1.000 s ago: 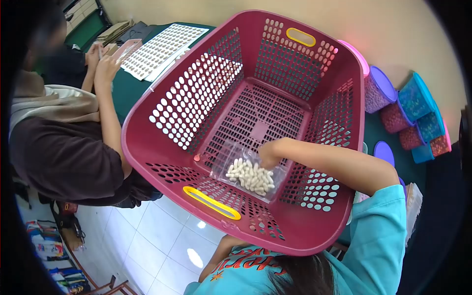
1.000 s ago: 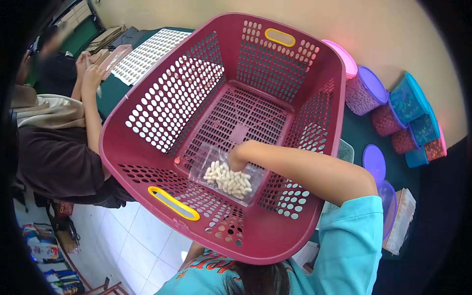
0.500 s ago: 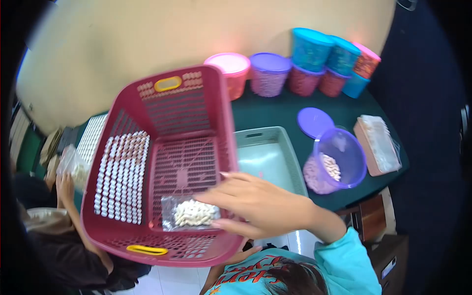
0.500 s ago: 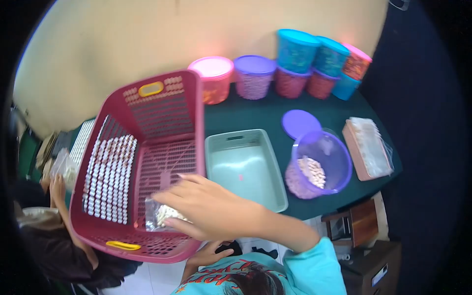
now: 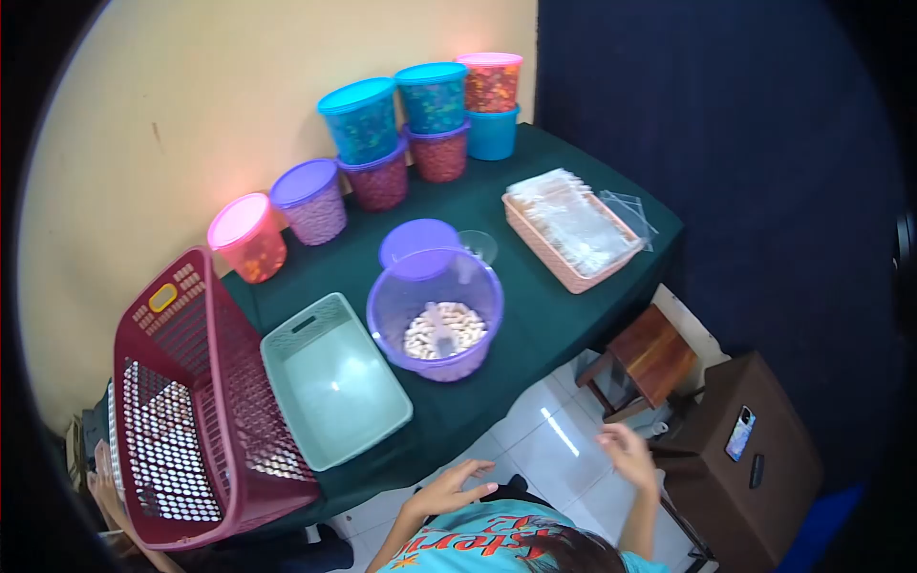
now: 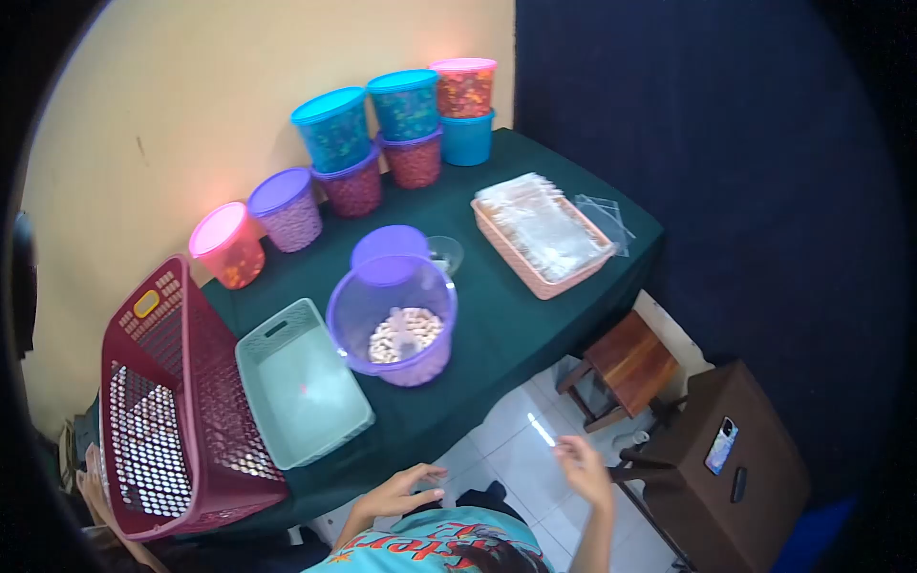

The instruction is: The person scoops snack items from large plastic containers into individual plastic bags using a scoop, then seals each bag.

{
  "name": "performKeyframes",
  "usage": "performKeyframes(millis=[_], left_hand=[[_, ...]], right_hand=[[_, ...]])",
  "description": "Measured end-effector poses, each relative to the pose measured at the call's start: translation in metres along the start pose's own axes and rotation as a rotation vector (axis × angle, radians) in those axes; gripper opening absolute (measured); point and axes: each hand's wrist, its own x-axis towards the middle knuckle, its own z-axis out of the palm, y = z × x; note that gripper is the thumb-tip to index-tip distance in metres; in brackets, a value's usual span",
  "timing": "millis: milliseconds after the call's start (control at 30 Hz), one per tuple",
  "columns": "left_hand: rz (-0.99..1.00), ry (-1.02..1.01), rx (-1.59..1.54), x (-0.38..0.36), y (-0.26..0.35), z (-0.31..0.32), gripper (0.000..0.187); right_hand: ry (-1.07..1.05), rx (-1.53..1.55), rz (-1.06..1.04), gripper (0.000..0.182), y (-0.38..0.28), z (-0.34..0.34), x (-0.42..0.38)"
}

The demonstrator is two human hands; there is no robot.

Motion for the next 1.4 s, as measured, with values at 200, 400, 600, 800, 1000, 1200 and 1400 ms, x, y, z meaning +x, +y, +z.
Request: performKeyframes(millis=[200,400,600,800,1000,1200,1400], left_hand=[[0.144,-0.025,-0.158,0.082,0.037,0.027,0.039],[0.222,0.008,-0.223,0.139,0.038,0.020,0.034],[0.167,-0.068,-0.214,0.210,0.035,-0.010,0.032],[0.334,0.082,0.027,0.287,0.069,-0.046,0.032],[0.415,0.245,0.174,0.341,0.094,-0.074,0.033],[0.287,0.219,0.104,0.347,0.087,-0.080,0.035],[0.102,0.390,0.052,0.329,0.074,-0.075,0.037]], right_hand=[[-0.407,0.017,-0.291,0.033,-0.016,0.031,0.024],[-0.456,-0.058,-0.303,0.038,-0.019,0.026,0.055],[-0.496,-0.188,-0.236,0.039,-0.025,0.013,0.114],[-0.165,-0.278,-0.440,0.035,-0.028,-0.032,0.199],[0.256,-0.353,-0.507,0.030,-0.051,-0.070,0.294],[0.386,-0.482,-0.360,0.062,-0.052,-0.088,0.385],[0.161,-0.600,-0.311,0.087,-0.050,-0.102,0.432]])
